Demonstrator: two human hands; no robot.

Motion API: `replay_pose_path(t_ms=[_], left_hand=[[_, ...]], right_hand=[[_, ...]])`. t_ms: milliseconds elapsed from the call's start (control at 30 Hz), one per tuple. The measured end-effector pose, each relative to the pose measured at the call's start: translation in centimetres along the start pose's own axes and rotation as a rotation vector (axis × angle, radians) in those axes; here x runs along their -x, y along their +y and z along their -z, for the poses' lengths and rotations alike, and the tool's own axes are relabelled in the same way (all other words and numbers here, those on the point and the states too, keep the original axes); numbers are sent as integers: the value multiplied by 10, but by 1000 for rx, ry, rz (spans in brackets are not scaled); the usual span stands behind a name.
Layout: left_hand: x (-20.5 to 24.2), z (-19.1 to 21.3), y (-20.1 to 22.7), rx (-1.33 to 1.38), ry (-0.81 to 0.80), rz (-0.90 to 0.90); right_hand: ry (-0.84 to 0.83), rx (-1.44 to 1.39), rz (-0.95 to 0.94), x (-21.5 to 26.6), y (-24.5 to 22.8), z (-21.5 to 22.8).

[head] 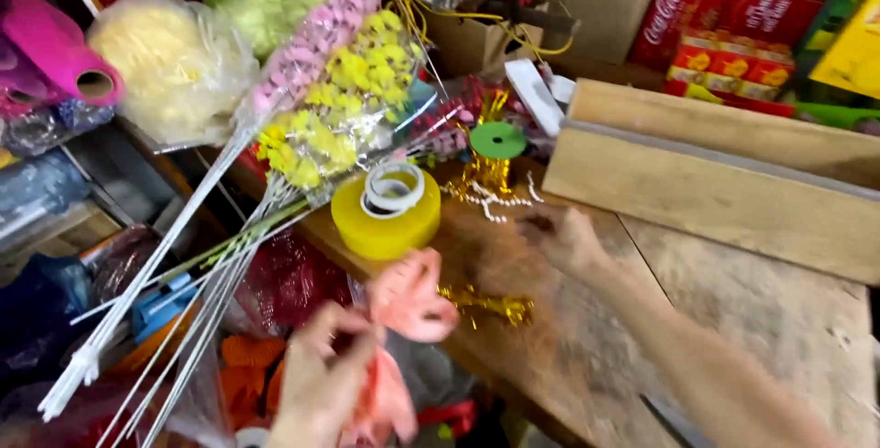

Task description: The person is meticulously folding and looping a pink ribbon to create a decorative bow.

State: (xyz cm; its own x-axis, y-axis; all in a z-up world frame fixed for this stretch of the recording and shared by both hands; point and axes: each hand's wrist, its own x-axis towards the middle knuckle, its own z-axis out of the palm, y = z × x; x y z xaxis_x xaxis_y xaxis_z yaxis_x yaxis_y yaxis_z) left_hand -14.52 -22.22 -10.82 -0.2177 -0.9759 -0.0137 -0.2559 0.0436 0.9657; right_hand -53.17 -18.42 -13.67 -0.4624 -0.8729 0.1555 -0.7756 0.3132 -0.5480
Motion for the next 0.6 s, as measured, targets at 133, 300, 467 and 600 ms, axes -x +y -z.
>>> replay_pose_path(t_ms=[133,300,467,600], left_hand=[[7,-23,0,163,-130,-112],[2,-38,-26,101,-77,-95],[1,-3,-60,219,18,-111],[6,-5,-40,-66,84,-19]], right_hand=[[188,-871,-339,-65,-22,-50],[322,-1110,-435,-107,-25,-76],[613,-1715,-314,-92,40,-128],[565,-1547,-243,-89,36,-117]])
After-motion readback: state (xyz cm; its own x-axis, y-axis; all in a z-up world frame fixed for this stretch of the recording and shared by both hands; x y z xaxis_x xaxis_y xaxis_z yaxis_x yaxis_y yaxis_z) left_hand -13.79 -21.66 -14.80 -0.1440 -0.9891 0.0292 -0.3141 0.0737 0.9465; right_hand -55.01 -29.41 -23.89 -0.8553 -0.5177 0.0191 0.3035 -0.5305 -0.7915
